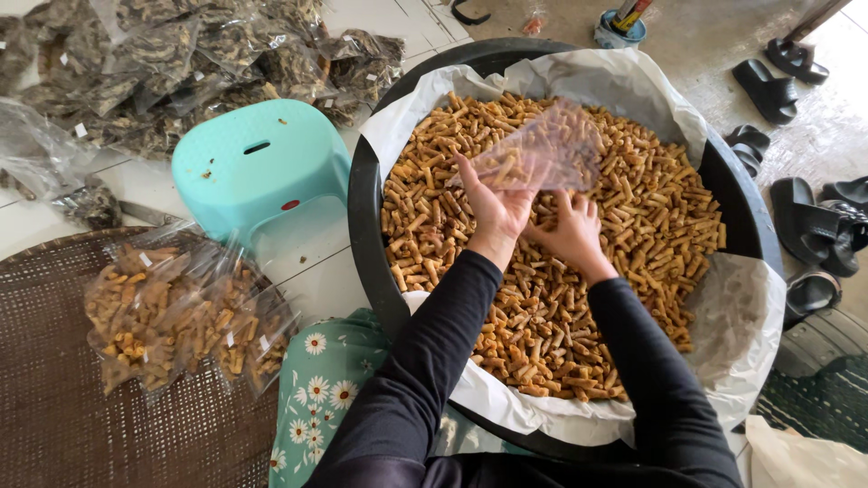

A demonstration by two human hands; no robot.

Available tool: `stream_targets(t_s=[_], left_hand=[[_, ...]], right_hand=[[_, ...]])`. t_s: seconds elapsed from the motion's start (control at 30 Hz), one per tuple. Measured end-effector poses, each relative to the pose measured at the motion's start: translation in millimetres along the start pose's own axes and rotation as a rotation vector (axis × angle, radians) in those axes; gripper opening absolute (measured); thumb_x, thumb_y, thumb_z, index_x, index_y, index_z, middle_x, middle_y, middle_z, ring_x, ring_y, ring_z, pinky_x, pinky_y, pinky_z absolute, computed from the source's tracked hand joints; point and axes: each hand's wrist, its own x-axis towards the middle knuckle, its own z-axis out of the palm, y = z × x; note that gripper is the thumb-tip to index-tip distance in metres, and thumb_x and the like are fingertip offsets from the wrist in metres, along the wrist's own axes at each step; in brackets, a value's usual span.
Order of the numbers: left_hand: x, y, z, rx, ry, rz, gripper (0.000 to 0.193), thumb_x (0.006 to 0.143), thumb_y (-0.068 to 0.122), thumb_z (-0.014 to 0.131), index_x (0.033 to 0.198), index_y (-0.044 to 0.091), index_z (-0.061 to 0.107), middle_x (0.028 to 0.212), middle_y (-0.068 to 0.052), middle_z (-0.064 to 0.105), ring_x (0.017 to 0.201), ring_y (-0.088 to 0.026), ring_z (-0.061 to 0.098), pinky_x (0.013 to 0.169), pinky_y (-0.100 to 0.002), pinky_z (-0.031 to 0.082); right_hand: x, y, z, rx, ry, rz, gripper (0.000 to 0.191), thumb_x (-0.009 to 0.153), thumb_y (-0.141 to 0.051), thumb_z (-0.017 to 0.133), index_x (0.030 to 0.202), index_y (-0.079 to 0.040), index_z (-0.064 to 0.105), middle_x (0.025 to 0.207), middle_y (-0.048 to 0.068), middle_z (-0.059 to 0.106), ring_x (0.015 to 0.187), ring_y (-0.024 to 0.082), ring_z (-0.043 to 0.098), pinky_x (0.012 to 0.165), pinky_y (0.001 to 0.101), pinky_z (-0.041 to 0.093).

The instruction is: The person sits on the floor in front of a large basin filled with cylindrical fried snack pieces. They open a small clear plastic bag, pick snack pieces by hand from the basin, place them into the bag, then set the filled bag with other finished bags beside them and start another bag.

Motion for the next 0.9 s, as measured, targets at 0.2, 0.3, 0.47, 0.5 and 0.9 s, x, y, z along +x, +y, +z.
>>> stream_targets(t_s=[0.2, 0.3, 0.47, 0.5, 0.9], left_hand=[[6, -2, -7, -0.169, 0.044, -0.082, 0.114, 0.088, 0.079, 0.057, 0.154, -0.006, 0.021, 0.151, -0.029, 0.035, 0.141, -0.043, 0.043, 0.112, -0.067, 0.042], [5, -2, -10, -0.071, -0.080, 0.005, 0.117, 0.089, 0.081, 0.059, 0.160, -0.004, 0.020, 0.147, -0.024, 0.037, 0.130, -0.031, 0.043, 0.115, -0.068, 0.042], [4, 0, -9, -0.094, 0.041, 0.026, 0.107, 0.087, 0.080, 0.052, 0.155, 0.001, 0.025, 0.153, -0.029, 0.032, 0.144, -0.042, 0.037, 0.112, -0.066, 0.040], [4, 0, -8, -0.094, 0.070, 0.030, 0.105, 0.087, 0.079, 0.051, 0.155, 0.003, 0.026, 0.153, -0.028, 0.033, 0.144, -0.041, 0.038, 0.113, -0.066, 0.040], [4, -1, -6, -0.015, -0.048, 0.118, 0.112, 0.087, 0.083, 0.047, 0.158, -0.001, 0.030, 0.152, -0.022, 0.042, 0.139, -0.034, 0.043, 0.120, -0.057, 0.032]], right_hand=[[-19, -7, -4, -0.026, -0.085, 0.046, 0.087, 0.071, -0.048, 0.086, 0.145, -0.020, 0.051, 0.143, 0.032, 0.041, 0.121, 0.053, 0.048, 0.101, 0.0587, 0.044], [-21, -3, 9, 0.026, -0.077, 0.117, 0.075, 0.076, -0.038, 0.082, 0.143, -0.017, 0.055, 0.144, 0.029, 0.044, 0.123, 0.051, 0.050, 0.099, 0.0575, 0.048], [-24, 10, 13, 0.052, -0.111, 0.101, 0.066, 0.076, -0.026, 0.084, 0.136, -0.013, 0.061, 0.125, 0.023, 0.057, 0.109, 0.042, 0.060, 0.089, 0.0506, 0.054], [-25, 14, 11, 0.130, -0.131, 0.132, 0.059, 0.077, -0.022, 0.083, 0.132, -0.012, 0.064, 0.119, 0.021, 0.060, 0.101, 0.036, 0.065, 0.084, 0.0471, 0.057], [40, -4, -123, 1.749, 0.324, 0.035, 0.021, 0.093, 0.014, 0.056, 0.103, -0.005, 0.057, 0.105, 0.016, 0.069, 0.070, 0.016, 0.066, 0.053, 0.0234, 0.052]])
